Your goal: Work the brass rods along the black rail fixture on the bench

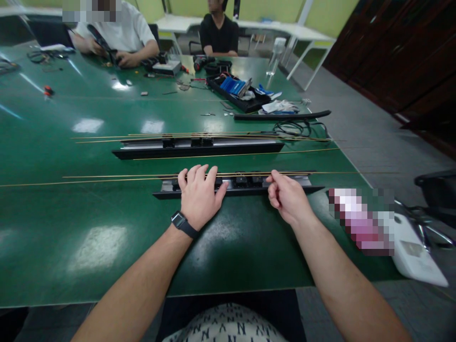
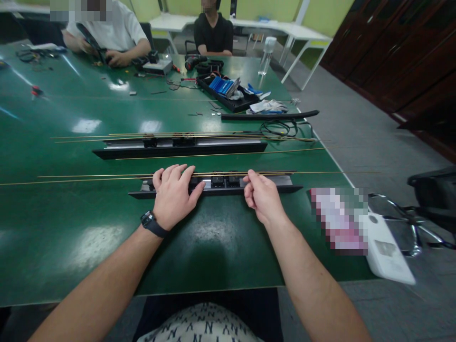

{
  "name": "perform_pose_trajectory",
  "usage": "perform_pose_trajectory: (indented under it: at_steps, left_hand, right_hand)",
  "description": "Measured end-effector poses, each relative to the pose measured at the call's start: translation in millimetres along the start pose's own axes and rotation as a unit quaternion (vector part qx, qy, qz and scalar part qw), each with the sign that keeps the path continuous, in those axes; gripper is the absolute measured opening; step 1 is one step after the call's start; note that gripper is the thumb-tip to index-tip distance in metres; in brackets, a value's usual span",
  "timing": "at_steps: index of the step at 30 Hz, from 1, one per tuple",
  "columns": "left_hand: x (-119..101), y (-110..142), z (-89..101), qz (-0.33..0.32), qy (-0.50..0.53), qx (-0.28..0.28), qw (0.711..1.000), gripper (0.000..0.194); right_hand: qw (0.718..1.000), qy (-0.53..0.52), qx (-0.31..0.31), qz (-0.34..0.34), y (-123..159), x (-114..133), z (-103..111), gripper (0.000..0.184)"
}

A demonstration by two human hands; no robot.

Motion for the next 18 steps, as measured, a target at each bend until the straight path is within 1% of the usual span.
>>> perform_pose_trajectory:
  at_steps: [9,14,18]
  left_hand:
    - [0.3,-0.2,-0.5,-0.003,-0.012,0.0,1.0,0.047]
    - [1.4,-0.3,-1.8,-0.003,-0.007,-0.001,1.0,0.047]
    - [1.0,-0.4,-1.3,-0.002,-0.008,-0.005,1.0,0.047]
  right_hand:
    - [0.999,-0.03,-0.006,-0.011,1.3,-0.6,-0.5,0.031]
    - [0.999,-0.044,-0.012,-0.011,0.1,-0.9,0.0,0.033]
    - [0.999,-0.03,-0.014,-0.01,-0.5,-1.1,0.8,0.034]
Point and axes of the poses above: each hand's wrist, its own y-axis away from the middle knuckle, its own z-axis out of the back of the hand, x = y × z, the point moved 7 cm from there along -y, towards the middle knuckle, and after that the axes turned 1 degree about x, right-handed, at the moved point
